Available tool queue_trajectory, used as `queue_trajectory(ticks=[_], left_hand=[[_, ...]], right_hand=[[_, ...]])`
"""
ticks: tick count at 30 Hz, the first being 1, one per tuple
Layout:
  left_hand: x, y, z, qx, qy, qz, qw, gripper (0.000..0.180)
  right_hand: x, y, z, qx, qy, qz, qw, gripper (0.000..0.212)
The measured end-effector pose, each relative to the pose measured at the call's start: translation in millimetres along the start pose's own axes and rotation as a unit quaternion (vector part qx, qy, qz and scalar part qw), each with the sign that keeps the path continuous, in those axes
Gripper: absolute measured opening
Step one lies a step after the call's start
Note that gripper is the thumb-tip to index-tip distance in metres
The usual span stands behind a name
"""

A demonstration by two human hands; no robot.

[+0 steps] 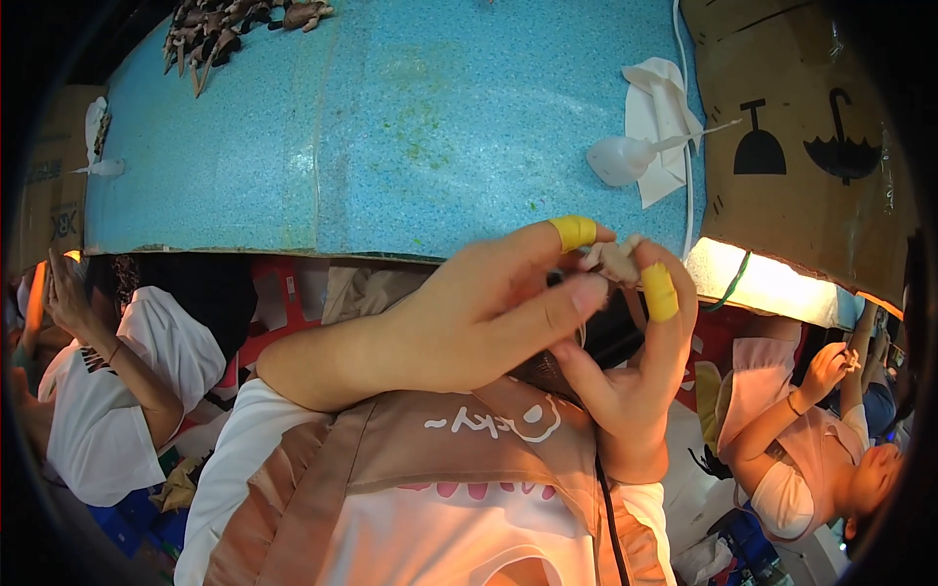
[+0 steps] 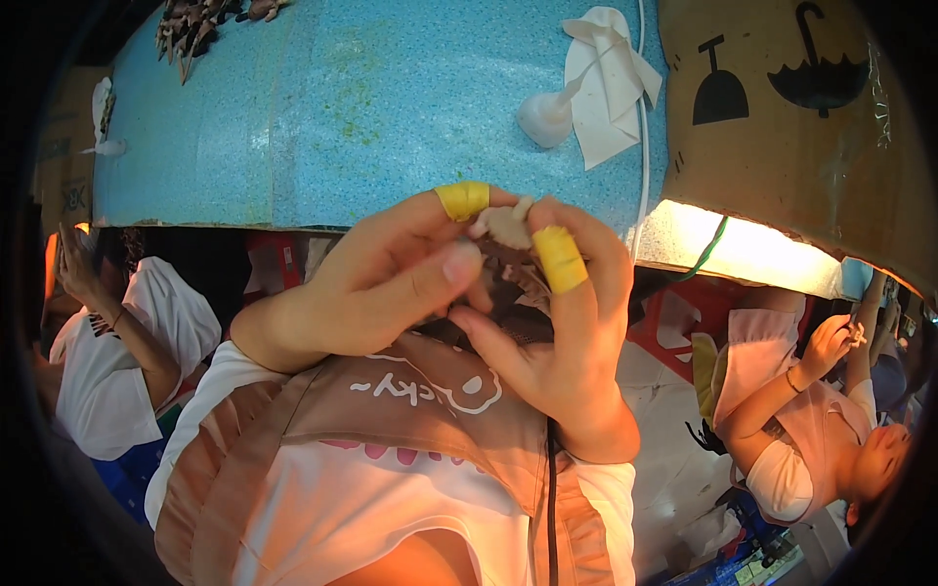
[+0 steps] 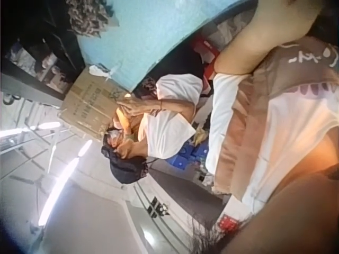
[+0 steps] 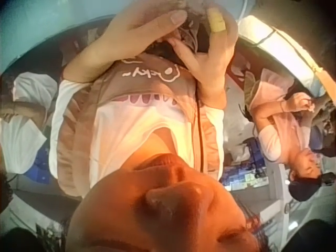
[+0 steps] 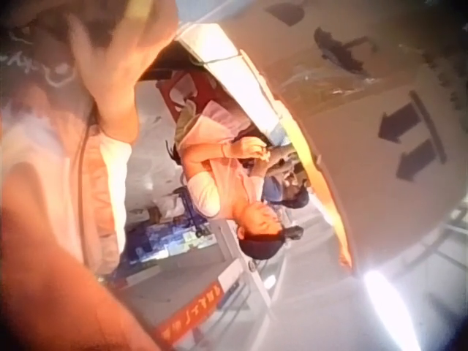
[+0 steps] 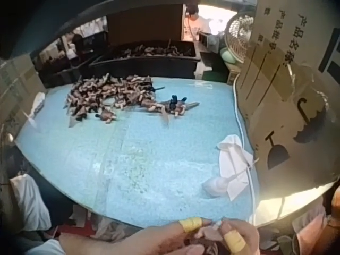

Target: The person assembles toy figurines by applying glue from a squeeze bottle to the parts, attaching heads and accessories to the figurine bodies by hand, and placing the assembled figurines on the table.

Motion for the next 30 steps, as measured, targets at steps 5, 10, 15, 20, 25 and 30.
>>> queue_trajectory(ticks=[5, 10, 15, 20, 25, 30], left_hand=[[6.2, 3.8, 1.9, 0.042, -0.030, -0.014, 0.999, 0.059], [7.1, 2.4, 6.4, -0.039, -0.064, -0.056, 0.996, 0.066], [5.7, 1.6, 1.0, 0.010, -0.039, -0.058, 0.998, 0.066], [5.4, 3.3, -1.5, 0.041, -0.021, -0.059, 0.997, 0.065], [4.7, 5.2, -1.5, 0.047, -0.010, -0.073, 0.996, 0.065], [-1.1, 7.2, -4.7, 0.176, -0.007, -0.107, 0.978, 0.068]], right_hand=[[-1.5, -5.6, -1.1, 0.024, 0.043, -0.041, 0.998, 0.067], [-1.2, -13.0, 7.3, -0.071, 0.036, -0.060, 0.995, 0.066], [0.5, -11.3, 8.3, -0.114, 0.039, -0.041, 0.992, 0.066], [0.2, -12.8, 7.7, -0.127, 0.064, -0.036, 0.989, 0.065], [7.4, -8.6, 6.1, -0.218, 0.163, 0.002, 0.962, 0.067], [7.2, -6.2, 1.4, -0.381, 0.258, 0.068, 0.885, 0.070]])
Point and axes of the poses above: each hand's wrist, its own x-axis away from the middle knuckle, its own y-axis out of the palm, z = x × y, the point moved 4 cm from there along -x, towards the middle knuckle, and after that the axes turned 11 degrees about -y, right-handed, at the moved point
